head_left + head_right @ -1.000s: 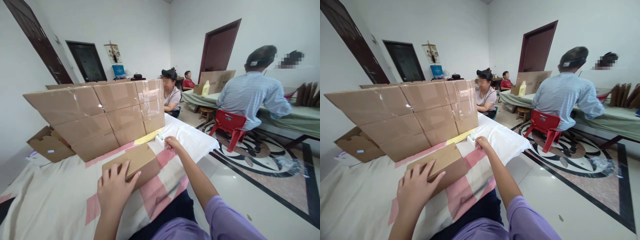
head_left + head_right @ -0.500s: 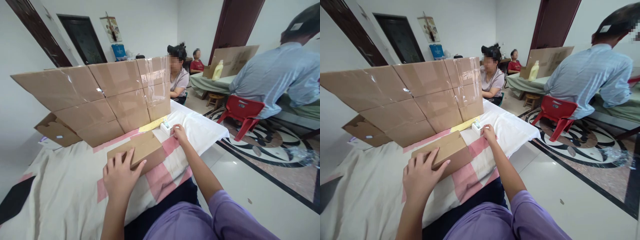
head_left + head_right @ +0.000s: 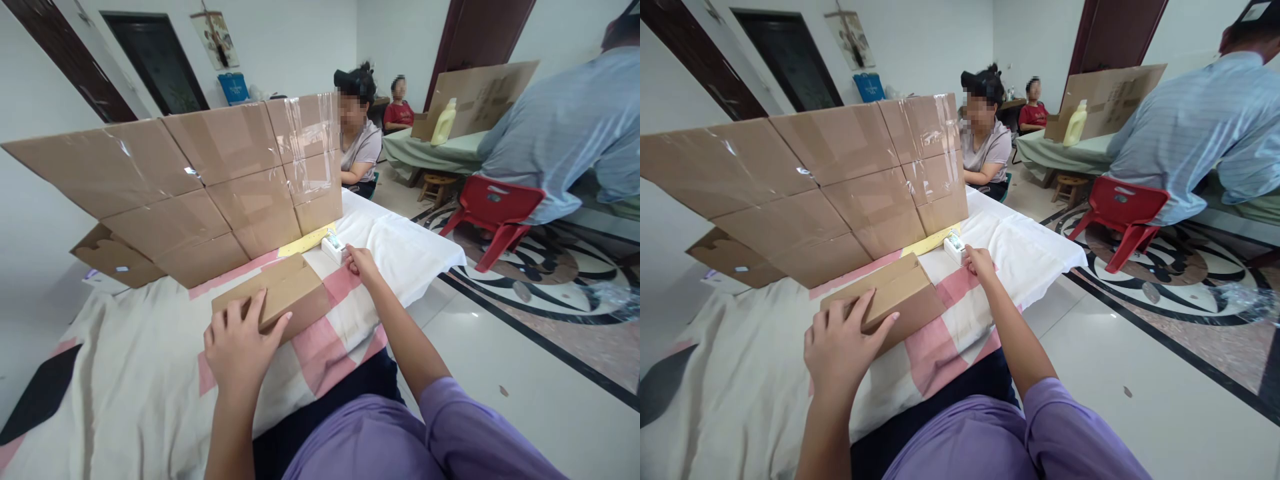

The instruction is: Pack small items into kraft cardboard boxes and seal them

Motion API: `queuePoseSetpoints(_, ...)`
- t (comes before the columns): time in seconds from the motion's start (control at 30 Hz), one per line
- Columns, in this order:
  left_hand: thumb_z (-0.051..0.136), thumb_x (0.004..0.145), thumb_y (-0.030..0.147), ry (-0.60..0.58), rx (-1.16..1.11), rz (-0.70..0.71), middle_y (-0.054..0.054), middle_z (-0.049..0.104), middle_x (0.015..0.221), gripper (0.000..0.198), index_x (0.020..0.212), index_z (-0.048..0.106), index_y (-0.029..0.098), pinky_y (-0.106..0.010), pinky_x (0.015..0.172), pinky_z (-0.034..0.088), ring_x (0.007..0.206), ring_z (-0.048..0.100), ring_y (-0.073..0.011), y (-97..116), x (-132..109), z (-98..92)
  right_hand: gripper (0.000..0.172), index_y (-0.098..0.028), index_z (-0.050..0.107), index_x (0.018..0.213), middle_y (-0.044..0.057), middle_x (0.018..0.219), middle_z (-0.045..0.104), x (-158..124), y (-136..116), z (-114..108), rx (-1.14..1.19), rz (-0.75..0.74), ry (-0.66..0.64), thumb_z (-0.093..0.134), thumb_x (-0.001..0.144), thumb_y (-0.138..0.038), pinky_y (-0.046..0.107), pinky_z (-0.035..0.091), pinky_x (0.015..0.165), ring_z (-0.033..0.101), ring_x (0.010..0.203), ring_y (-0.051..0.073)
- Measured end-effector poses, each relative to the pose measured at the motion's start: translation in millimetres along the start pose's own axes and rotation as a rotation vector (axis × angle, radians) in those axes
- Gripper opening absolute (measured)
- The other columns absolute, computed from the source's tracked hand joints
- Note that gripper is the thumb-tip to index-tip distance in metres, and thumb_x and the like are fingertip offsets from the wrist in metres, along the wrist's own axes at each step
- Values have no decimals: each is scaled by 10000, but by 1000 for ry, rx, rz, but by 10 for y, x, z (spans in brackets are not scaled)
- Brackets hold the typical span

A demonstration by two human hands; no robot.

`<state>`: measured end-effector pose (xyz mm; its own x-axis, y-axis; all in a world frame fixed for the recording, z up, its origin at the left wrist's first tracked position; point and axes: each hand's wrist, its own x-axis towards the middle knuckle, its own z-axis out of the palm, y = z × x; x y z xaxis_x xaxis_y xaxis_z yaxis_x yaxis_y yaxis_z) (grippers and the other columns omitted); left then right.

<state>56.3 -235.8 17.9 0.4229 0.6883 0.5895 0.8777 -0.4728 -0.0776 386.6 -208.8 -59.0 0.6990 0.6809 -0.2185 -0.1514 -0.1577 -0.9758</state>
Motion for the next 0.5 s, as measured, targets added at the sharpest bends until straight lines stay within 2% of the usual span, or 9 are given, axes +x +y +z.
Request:
queuePoseSetpoints(0.13, 487, 924, 650, 21, 7, -12, -111, 658, 1142, 581, 1331, 652, 270, -423, 838, 390, 974, 530, -309, 10, 10, 14, 229, -179, 543, 672, -7, 538, 560, 14, 8, 46, 58, -24, -24, 620, 860, -284, 180, 217, 357, 375, 396, 59)
queuePoseSetpoints(0.23, 489, 925, 649, 37, 10, -13, -107, 662, 1133, 575, 1324, 659, 271, -416, 832, 386, 965, 530, -302, 10, 16, 34, 187, -176, 562, 671, -4, 541, 559, -6, 4, 68, 114, -33, -17, 607, 833, -255, 177, 237, 357, 375, 410, 67)
queuePoseSetpoints(0.4, 494, 923, 650, 49, 19, -1, -107, 659, 1115, 578, 1320, 664, 266, -412, 824, 381, 963, 530, -300, -3, 20, 58, 157, -163, 594, 661, 19, 544, 575, -66, -35, 64, 199, -12, -18, 637, 788, -245, 175, 406, 435, 516, 506, 105)
queuePoseSetpoints(0.5, 512, 914, 652, 78, 25, 7, -98, 660, 1111, 579, 1322, 661, 269, -404, 820, 385, 945, 525, -290, -8, 11, 80, 147, -162, 612, 643, 17, 562, 593, -92, -46, 54, 237, -2, -14, 659, 759, -241, 177, 466, 484, 555, 537, 108)
